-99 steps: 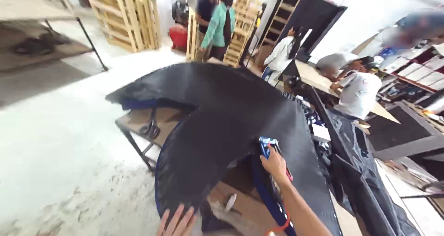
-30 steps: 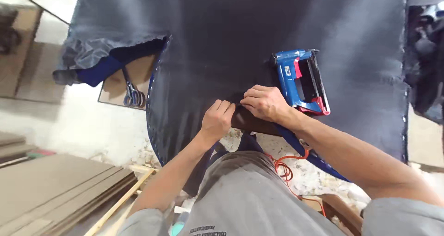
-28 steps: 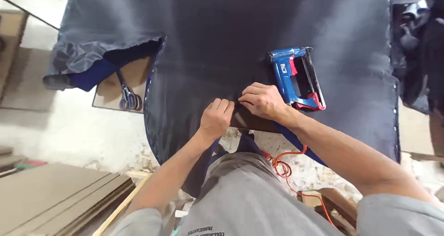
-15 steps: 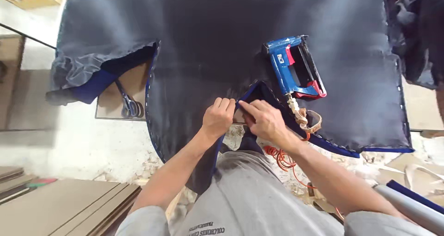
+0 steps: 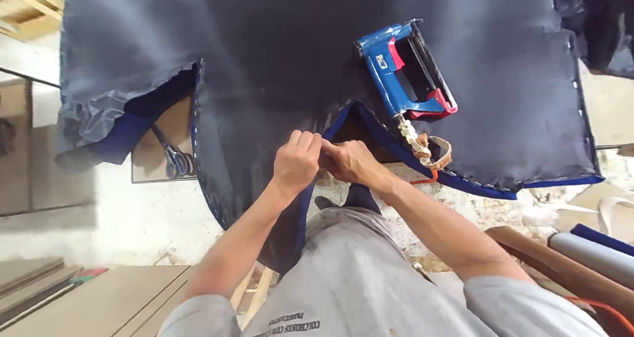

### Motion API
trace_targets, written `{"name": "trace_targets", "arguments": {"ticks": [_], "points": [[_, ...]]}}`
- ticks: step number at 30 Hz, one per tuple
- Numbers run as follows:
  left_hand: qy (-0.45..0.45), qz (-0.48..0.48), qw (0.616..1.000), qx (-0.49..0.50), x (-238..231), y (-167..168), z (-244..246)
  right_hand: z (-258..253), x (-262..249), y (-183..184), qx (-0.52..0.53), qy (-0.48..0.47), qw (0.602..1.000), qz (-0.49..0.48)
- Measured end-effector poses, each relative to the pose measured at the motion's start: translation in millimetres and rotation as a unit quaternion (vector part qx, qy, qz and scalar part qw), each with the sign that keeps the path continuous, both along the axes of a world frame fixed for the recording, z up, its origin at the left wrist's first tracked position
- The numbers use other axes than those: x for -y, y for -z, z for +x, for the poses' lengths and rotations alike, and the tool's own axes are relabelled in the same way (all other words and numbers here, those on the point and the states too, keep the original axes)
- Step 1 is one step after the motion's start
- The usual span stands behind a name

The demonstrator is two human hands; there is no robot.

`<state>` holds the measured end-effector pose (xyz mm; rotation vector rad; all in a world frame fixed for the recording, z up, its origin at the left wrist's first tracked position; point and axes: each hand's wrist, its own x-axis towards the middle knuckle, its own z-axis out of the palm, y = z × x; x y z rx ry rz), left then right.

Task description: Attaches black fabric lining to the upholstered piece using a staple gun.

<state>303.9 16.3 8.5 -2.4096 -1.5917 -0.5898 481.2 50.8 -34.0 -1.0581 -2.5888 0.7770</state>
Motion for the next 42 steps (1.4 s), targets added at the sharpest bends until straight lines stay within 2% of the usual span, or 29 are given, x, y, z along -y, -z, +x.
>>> {"name": "trace_targets", "arguments": {"ticks": [5, 9, 11, 13, 14, 15, 17, 19, 22, 24, 26, 28, 31, 36, 42], "points": [[0.046, -0.113, 0.992, -0.04, -11.5, -16.6, -1.0, -25.5, 21.2, -12.7, 0.021, -0.067, 0.997, -0.043], [0.046, -0.153, 0.987, -0.035, -12.1, -17.6, -2.1, -18.8, 35.8, -9.9, 0.022, -0.091, 0.995, -0.039], [0.037, -0.144, 0.988, -0.031, -10.8, -15.2, -2.6, 2.0, 44.5, -8.8, -0.042, -0.104, 0.993, 0.035], [0.025, -0.099, 0.995, -0.021, -7.1, -4.9, -3.0, 24.3, 41.7, -14.6, -0.118, -0.025, 0.983, 0.135], [0.019, -0.072, 0.997, -0.015, -3.9, 0.8, -2.4, 30.9, 33.8, -21.6, -0.124, 0.034, 0.977, 0.171], [0.012, -0.052, 0.999, -0.008, -0.8, 5.2, -1.6, 33.0, 22.7, -29.2, -0.107, 0.079, 0.973, 0.187], [0.005, -0.032, 0.999, -0.004, 0.8, 8.8, -0.2, 26.4, -6.0, -34.3, -0.04, 0.097, 0.978, 0.18], [0.003, -0.037, 0.999, -0.003, 2.3, 8.4, 0.5, 13.9, -27.0, -22.0, 0.017, 0.068, 0.982, 0.175], [0.002, -0.04, 0.999, -0.003, 3.9, 8.0, 1.1, 4.2, -29.6, -3.4, 0.027, 0.022, 0.979, 0.2], [-0.001, -0.039, 0.999, 0.003, 4.0, 8.5, 2.4, 10.5, -18.1, -21.4, 0.032, 0.027, 0.983, 0.178], [0.001, -0.047, 0.999, 0.019, 4.3, 9.3, 2.2, 26.5, -7.4, -62.9, 0.019, 0.136, 0.977, 0.163], [-0.004, -0.048, 0.998, 0.04, 5.0, 10.5, 4.7, 54.2, -21.1, -98.5, 0.064, 0.255, 0.955, 0.139], [-0.014, -0.045, 0.997, 0.054, 7.0, 11.0, 8.2, 82.9, -53.4, -94.5, 0.139, 0.317, 0.934, 0.092], [-0.032, -0.035, 0.996, 0.071, 6.9, 15.0, 11.7, 63.1, -84.0, -79.9, 0.2, 0.32, 0.926, 0.03], [-0.039, -0.044, 0.995, 0.086, 8.0, 11.3, 13.2, 55.1, -103.5, -113.1, 0.246, 0.353, 0.901, -0.052]]}}
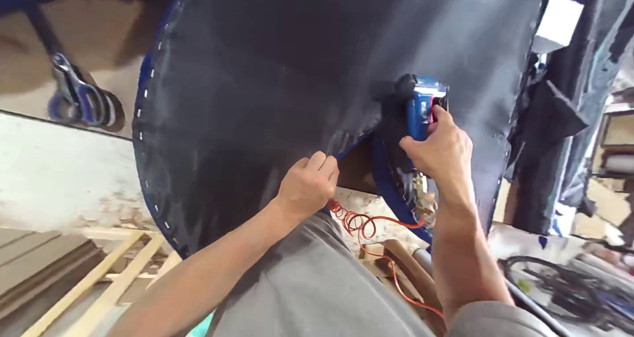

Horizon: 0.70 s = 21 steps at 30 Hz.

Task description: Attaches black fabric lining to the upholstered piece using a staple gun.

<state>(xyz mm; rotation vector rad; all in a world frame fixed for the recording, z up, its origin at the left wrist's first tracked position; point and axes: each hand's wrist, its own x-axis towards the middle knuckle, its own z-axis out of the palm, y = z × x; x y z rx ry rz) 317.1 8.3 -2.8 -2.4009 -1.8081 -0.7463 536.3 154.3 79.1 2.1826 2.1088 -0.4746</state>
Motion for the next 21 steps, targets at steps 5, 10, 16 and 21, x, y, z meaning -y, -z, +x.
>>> {"name": "trace_targets", "arguments": {"ticks": [5, 10, 16, 21], "points": [[0.01, -0.023, 0.999, 0.024, -1.4, -3.8, -2.5, 20.3, 18.4, -47.4, 0.001, -0.028, 0.999, -0.027], [0.001, -0.02, 1.0, 0.014, -1.7, -3.5, -1.5, -1.4, 21.2, -27.8, 0.115, -0.127, 0.983, 0.064], [-0.101, -0.084, 0.987, 0.089, 19.5, -15.7, 2.1, 12.3, 0.7, 29.6, 0.129, -0.152, 0.972, 0.126], [-0.171, -0.136, 0.958, 0.187, 37.8, -20.2, -3.5, 18.8, 5.3, 43.7, 0.116, -0.153, 0.971, 0.145]]}}
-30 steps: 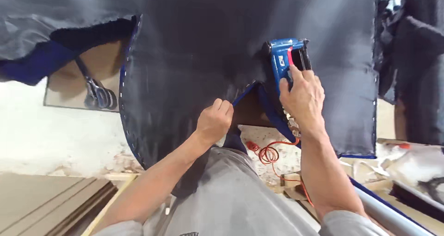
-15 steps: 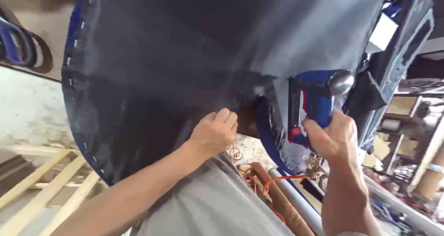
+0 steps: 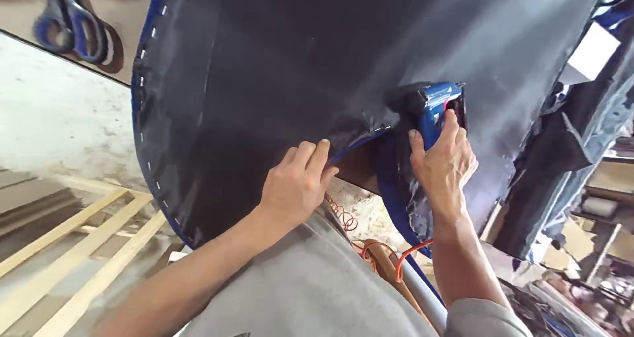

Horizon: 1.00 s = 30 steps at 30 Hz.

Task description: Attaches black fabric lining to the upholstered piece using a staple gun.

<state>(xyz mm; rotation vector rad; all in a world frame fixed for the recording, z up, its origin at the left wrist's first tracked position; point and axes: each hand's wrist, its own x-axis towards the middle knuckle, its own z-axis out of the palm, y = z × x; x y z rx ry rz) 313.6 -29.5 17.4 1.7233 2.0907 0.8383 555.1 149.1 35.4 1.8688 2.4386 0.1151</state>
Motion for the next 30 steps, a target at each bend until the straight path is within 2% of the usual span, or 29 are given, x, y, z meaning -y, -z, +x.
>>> {"name": "trace_targets", "arguments": {"ticks": [3, 5, 6, 8, 11, 15, 20, 22, 25, 30], "points": [[-0.011, 0.01, 1.0, -0.004, -3.7, 2.3, 2.3, -7.4, 7.0, -18.0, -0.047, -0.047, 0.997, 0.034], [-0.002, 0.004, 0.999, -0.035, -6.1, 3.5, 4.5, -22.2, 18.4, -33.4, -0.113, -0.166, 0.979, 0.015], [0.005, 0.006, 0.998, -0.056, -6.6, 4.8, 5.6, -32.2, 22.1, -35.6, -0.148, -0.246, 0.958, -0.011], [0.013, 0.03, 0.993, -0.109, -7.6, 7.5, 7.1, -50.7, 22.8, -21.9, -0.209, -0.403, 0.89, -0.047], [-0.001, 0.111, 0.979, -0.171, -11.0, 10.5, 7.7, -67.1, 17.9, 6.7, -0.236, -0.521, 0.82, -0.037], [0.011, 0.177, 0.963, -0.204, -10.6, 18.1, 11.2, -69.6, 16.0, 25.0, -0.263, -0.541, 0.799, 0.022], [0.001, 0.147, 0.966, -0.212, -9.6, 19.0, 8.4, -68.7, 14.6, 30.3, -0.27, -0.576, 0.77, 0.058], [0.007, 0.124, 0.971, -0.206, -6.7, 21.1, 6.5, -67.7, 14.9, 32.2, -0.274, -0.588, 0.758, 0.063], [0.029, 0.167, 0.966, -0.197, -6.7, 24.8, 1.7, -67.9, 13.5, 35.2, -0.284, -0.601, 0.744, 0.068], [0.08, 0.198, 0.958, -0.189, -6.5, 30.1, -5.6, -68.9, 12.0, 41.1, -0.288, -0.601, 0.744, 0.051]]}}
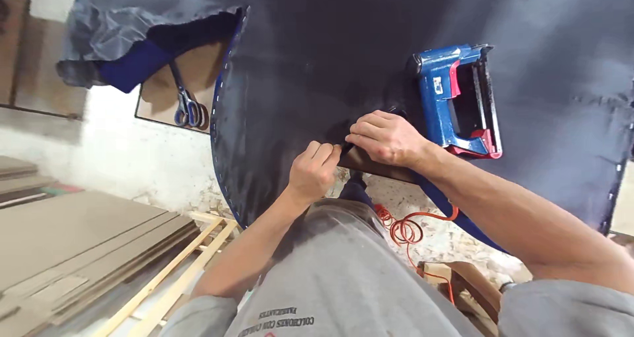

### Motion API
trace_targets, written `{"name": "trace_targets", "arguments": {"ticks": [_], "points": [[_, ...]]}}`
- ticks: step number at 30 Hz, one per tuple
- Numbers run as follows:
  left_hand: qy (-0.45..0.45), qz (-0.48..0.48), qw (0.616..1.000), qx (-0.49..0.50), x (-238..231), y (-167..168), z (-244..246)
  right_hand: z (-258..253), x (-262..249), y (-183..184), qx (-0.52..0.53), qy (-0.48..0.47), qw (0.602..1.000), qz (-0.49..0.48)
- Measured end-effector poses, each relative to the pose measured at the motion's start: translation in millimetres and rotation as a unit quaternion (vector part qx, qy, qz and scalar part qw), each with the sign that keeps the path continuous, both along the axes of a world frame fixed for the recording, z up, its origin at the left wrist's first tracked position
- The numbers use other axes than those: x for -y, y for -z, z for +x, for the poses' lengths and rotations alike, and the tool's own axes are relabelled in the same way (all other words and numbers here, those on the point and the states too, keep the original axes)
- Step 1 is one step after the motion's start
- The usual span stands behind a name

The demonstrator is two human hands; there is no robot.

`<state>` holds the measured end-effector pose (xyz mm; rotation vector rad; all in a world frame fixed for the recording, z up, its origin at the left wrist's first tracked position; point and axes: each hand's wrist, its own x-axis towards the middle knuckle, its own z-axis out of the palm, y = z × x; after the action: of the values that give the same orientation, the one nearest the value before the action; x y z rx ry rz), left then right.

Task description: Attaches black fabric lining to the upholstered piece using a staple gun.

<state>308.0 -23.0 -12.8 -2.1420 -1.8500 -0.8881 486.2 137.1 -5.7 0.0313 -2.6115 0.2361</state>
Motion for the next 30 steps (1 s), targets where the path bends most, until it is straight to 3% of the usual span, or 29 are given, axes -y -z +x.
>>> {"name": "trace_targets", "arguments": {"ticks": [14, 23, 30], "points": [[0.082, -0.062, 0.994, -0.046, -4.5, -8.9, -10.5, 6.1, -4.8, 2.5, -0.004, -0.029, 0.999, -0.024], [0.128, -0.133, 0.981, -0.061, -10.2, -17.4, -17.4, 11.8, -0.2, -3.5, 0.036, 0.012, 0.999, -0.015], [0.227, -0.253, 0.935, -0.099, -26.9, -45.5, -42.0, 10.5, -1.6, -11.0, 0.077, 0.015, 0.997, -0.01]]}}
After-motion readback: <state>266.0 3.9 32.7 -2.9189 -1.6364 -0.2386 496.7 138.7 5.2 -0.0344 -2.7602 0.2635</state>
